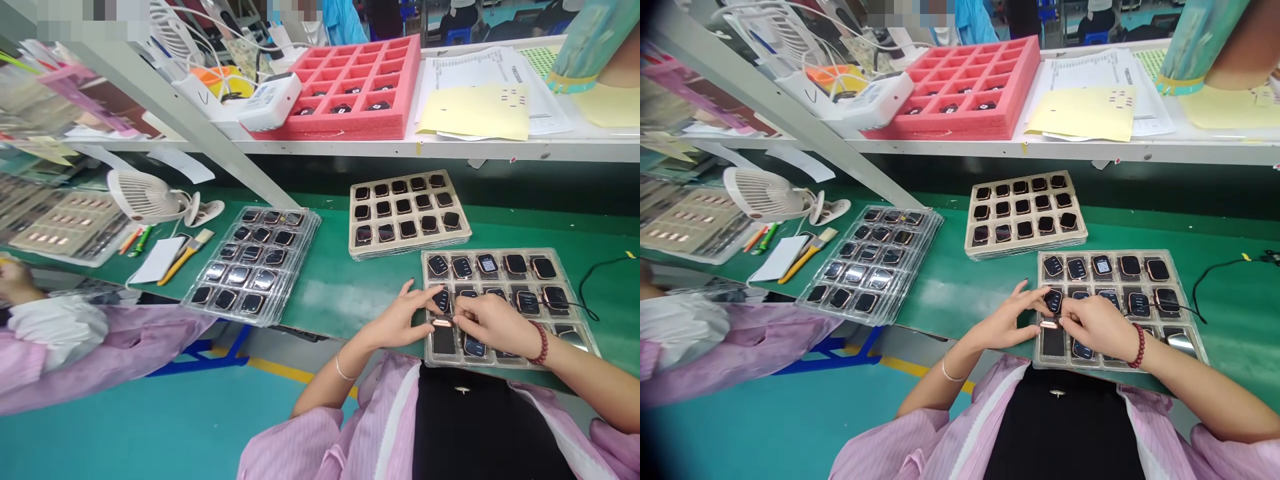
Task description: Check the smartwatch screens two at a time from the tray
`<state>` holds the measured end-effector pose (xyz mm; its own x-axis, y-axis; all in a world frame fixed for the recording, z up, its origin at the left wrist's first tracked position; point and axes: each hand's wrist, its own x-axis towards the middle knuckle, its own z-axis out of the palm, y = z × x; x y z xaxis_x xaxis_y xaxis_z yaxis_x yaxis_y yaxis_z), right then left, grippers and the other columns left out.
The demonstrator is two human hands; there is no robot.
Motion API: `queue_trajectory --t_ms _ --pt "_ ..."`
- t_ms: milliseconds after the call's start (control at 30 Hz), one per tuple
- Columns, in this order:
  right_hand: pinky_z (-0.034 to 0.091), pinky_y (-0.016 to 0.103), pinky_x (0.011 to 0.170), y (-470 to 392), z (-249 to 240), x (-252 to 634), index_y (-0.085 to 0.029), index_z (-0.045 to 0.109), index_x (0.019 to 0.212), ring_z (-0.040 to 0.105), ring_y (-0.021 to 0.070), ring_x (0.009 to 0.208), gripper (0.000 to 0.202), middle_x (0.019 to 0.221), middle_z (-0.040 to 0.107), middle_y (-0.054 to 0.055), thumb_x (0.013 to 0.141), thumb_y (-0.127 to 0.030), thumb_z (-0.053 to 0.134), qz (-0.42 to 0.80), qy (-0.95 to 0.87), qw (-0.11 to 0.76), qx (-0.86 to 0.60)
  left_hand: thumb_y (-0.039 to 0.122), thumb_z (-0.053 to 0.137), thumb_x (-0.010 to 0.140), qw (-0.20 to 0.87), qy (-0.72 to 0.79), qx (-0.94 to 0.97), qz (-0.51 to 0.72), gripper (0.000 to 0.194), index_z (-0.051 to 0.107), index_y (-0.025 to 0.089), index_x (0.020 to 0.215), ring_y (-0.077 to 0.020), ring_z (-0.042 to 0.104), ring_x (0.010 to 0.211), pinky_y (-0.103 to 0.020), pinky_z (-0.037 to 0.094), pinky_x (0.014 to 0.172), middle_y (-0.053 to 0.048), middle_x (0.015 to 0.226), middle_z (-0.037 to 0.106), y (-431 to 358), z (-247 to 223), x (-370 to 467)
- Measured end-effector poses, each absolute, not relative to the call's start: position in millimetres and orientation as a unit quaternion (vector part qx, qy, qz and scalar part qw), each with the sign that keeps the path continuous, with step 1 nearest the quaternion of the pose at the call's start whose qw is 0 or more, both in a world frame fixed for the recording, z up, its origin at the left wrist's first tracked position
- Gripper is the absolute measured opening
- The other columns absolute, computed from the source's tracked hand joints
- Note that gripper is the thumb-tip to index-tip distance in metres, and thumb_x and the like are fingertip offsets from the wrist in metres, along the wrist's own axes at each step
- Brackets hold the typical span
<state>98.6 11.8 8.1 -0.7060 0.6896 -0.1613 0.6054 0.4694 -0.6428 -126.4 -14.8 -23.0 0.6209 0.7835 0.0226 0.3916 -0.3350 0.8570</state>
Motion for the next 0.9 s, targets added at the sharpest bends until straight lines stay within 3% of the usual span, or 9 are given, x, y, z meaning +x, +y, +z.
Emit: queue_trajectory --t_ms 100,200,300,400,667,900 --pt "0.028 0.024 0.049 7 7 97 -0.021 0.046 0.065 0.045 0.0124 0.045 0.019 0.050 0.051 -0.004 0.085 -0.020 0.047 0.354 -0.866 0.038 -0.350 0.030 0.052 0.085 0.431 0.371 0.792 0.222 0.063 0.024 0.028 0.142 -0.0178 0.052 0.115 -0.050 -0.002 0.113 -0.001 0.107 0.068 -15 -22 -127" --pt "0.031 0.023 0.048 10 8 98 -0.021 0.048 0.069 0.046 0.0119 0.046 0.020 0.051 0.053 -0.004 0.088 -0.022 0.044 0.449 -0.819 0.059 -0.352 0.033 0.050 0.087 0.427 0.367 0.793 0.235 0.056 0.030 0.029 0.139 -0.0175 0.053 0.113 -0.049 -0.001 0.113 -0.001 0.107 0.068 -16 -24 -127" --pt "0.035 0.022 0.048 18 8 100 -0.021 0.047 0.070 0.046 0.0119 0.046 0.024 0.053 0.054 -0.004 0.092 -0.027 0.040 0.511 -0.755 0.104 -0.399 0.037 0.054 0.085 0.450 0.356 0.778 0.258 0.064 0.026 0.026 0.141 -0.0179 0.056 0.109 -0.048 0.003 0.114 -0.002 0.104 0.068 -16 -27 -124" --pt "0.036 0.023 0.050 24 5 102 -0.021 0.046 0.067 0.047 0.0119 0.047 0.025 0.052 0.054 -0.004 0.091 -0.028 0.041 0.481 -0.756 0.132 -0.423 0.037 0.061 0.080 0.480 0.360 0.750 0.280 0.075 0.021 0.024 0.143 -0.0177 0.059 0.103 -0.045 0.007 0.115 -0.002 0.097 0.068 -16 -29 -121" --pt "0.033 0.024 0.049 19 5 102 -0.021 0.047 0.070 0.047 0.0121 0.047 0.021 0.054 0.054 -0.004 0.090 -0.025 0.043 0.429 -0.789 0.126 -0.421 0.029 0.061 0.080 0.489 0.382 0.722 0.305 0.046 0.052 0.026 0.126 -0.0191 0.058 0.107 -0.044 0.011 0.114 -0.003 0.111 0.066 -17 -35 -116" --pt "0.031 0.023 0.049 17 3 101 -0.021 0.050 0.072 0.045 0.0121 0.046 0.019 0.052 0.050 -0.005 0.089 -0.025 0.044 0.396 -0.804 0.134 -0.423 0.031 0.061 0.080 0.513 0.376 0.701 0.323 0.047 0.054 0.024 0.125 -0.0216 0.057 0.110 -0.043 0.012 0.114 -0.005 0.114 0.066 -18 -37 -115"
